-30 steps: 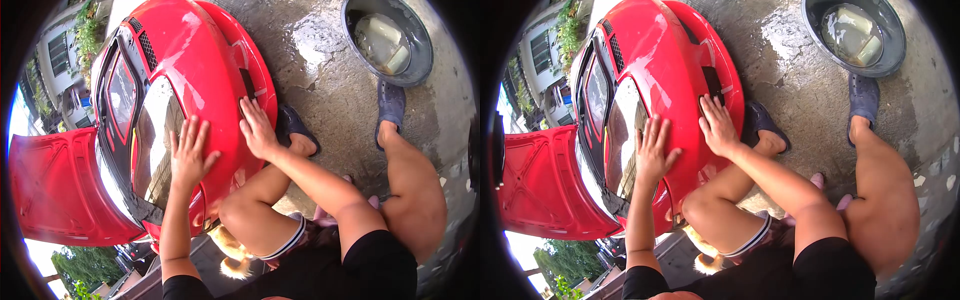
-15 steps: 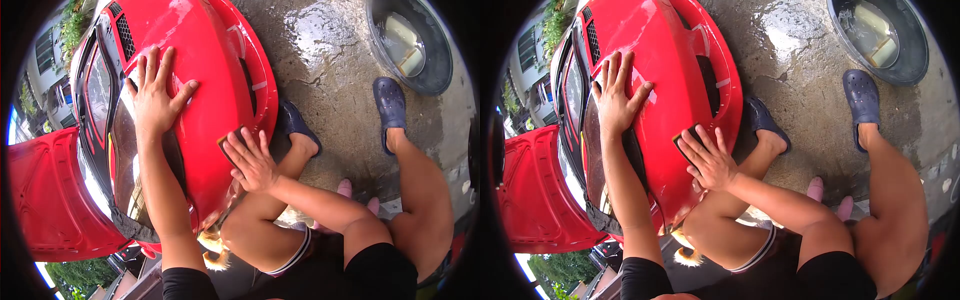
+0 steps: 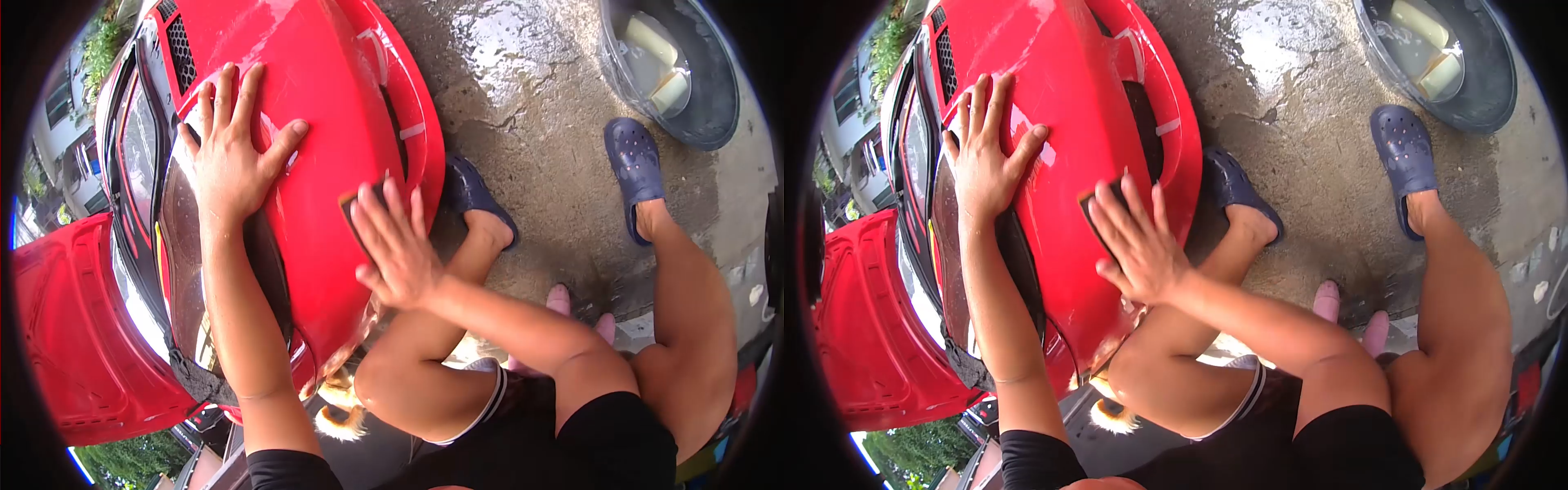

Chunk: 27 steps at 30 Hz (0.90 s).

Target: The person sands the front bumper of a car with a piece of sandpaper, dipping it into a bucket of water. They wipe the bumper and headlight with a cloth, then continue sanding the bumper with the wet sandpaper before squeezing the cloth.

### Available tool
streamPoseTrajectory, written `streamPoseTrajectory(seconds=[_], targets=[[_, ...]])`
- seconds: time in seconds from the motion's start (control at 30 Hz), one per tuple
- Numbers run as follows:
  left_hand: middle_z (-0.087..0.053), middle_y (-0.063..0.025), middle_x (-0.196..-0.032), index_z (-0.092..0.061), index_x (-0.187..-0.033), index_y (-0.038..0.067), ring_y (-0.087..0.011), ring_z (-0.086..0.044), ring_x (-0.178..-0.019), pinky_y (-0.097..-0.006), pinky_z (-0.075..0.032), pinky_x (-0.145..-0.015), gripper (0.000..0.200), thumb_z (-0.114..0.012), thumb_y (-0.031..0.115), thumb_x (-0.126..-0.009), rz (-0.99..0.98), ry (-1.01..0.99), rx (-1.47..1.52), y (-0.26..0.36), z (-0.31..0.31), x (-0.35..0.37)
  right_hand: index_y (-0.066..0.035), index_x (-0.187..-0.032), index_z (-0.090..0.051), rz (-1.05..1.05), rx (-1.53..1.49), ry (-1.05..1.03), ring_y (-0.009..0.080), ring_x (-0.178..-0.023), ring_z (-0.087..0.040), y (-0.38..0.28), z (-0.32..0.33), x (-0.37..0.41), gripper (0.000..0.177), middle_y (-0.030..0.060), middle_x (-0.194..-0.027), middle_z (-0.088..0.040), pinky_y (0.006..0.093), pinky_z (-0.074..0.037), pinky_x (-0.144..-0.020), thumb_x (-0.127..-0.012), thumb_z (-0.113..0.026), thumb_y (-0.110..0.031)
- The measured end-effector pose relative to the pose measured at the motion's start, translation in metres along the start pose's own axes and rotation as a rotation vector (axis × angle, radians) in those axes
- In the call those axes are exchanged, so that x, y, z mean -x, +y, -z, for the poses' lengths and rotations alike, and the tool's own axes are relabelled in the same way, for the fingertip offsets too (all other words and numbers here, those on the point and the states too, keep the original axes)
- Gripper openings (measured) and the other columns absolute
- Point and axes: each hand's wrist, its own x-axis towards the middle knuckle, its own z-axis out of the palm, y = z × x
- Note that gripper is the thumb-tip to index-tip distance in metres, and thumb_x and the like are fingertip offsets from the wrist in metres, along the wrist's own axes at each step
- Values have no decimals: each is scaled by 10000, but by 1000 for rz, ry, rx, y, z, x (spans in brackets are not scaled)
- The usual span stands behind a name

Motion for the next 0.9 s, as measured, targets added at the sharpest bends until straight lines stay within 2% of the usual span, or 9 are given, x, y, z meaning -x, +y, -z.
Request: streamPoseTrajectory(seconds=[0.07, 0.2, 0.33, 0.47, 0.53, 0.67, 0.73, 0.8, 0.9], targets=[[-320, -103, -1787, -405, -1697, 295, -391, -252, -1656, -804, -174, -1223, 972, -649, 804, -906, -3, 13, -27, 0, -1, -5, -37, -1735, -242, 57, 34, 21, 480, -1678, -99, -7, -26, 39, 844, 209, -1820, -170, 733, 10, -1282, -1128, -275, -623], [-322, -107, -1785, -417, -1689, 289, -384, -241, -1658, -794, -177, -1230, 956, -659, 786, -908, 0, -4, 21, 4, 4, -3, -39, -1743, -199, -29, 121, -64, 527, -1663, -65, 21, 24, -40, 847, 209, -1826, -130, 768, -7, -1262, -1121, -326, -600], [-331, -102, -1783, -413, -1693, 292, -383, -256, -1654, -786, -180, -1234, 951, -656, 782, -915, -10, 16, -1, 1, 2, -1, -48, -1754, -173, 24, -5, -39, 471, -1682, -79, 4, -11, 35, 857, 171, -1839, -119, 742, -8, -1281, -1123, -270, -620], [-335, -94, -1783, -406, -1698, 291, -388, -266, -1650, -784, -182, -1234, 958, -663, 777, -914, -20, 12, 27, 1, 0, -3, -60, -1748, -205, -33, 41, -10, 469, -1677, -99, 18, 26, -45, 819, 169, -1829, -162, 760, -45, -1272, -1122, -369, -562], [-329, -99, -1783, -416, -1693, 298, -396, -262, -1650, -789, -182, -1232, 949, -681, 765, -911, -35, 12, 17, 1, 3, -3, -24, -1733, -230, -81, 88, -9, 471, -1674, -116, 13, 29, -57, 811, 175, -1825, -174, 727, -72, -1290, -1125, -384, -538], [-326, -104, -1781, -430, -1686, 283, -393, -254, -1652, -788, -166, -1239, 957, -691, 763, -901, -23, 18, 36, 1, 3, -8, 19, -1725, -228, 75, -4, 16, 482, -1671, -134, -8, -29, 52, 824, 268, -1803, -169, 613, -36, -1338, -1144, -319, -560], [-337, -104, -1776, -432, -1685, 283, -396, -262, -1647, -788, -160, -1241, 958, -695, 763, -898, -24, 18, 58, 2, 2, -5, 19, -1730, -201, -5, -99, -11, 468, -1675, -132, 9, -4, 10, 813, 278, -1800, -166, 597, -49, -1343, -1147, -346, -528], [-355, -103, -1768, -434, -1683, 286, -393, -272, -1642, -785, -161, -1242, 949, -707, 747, -900, -24, 9, 65, 4, 5, -4, 42, -1728, -166, -205, -193, 127, 474, -1672, -134, 26, 15, -49, 812, 297, -1793, -165, 598, -46, -1344, -1150, -370, -491], [-353, -101, -1769, -437, -1680, 286, -390, -270, -1644, -785, -161, -1244, 951, -712, 747, -895, -37, 14, 53, 2, 4, -7, 42, -1726, -162, -73, -298, 110, 480, -1669, -138, -1, -8, 7, 830, 295, -1795, -153, 590, -75, -1347, -1140, -399, -496]])
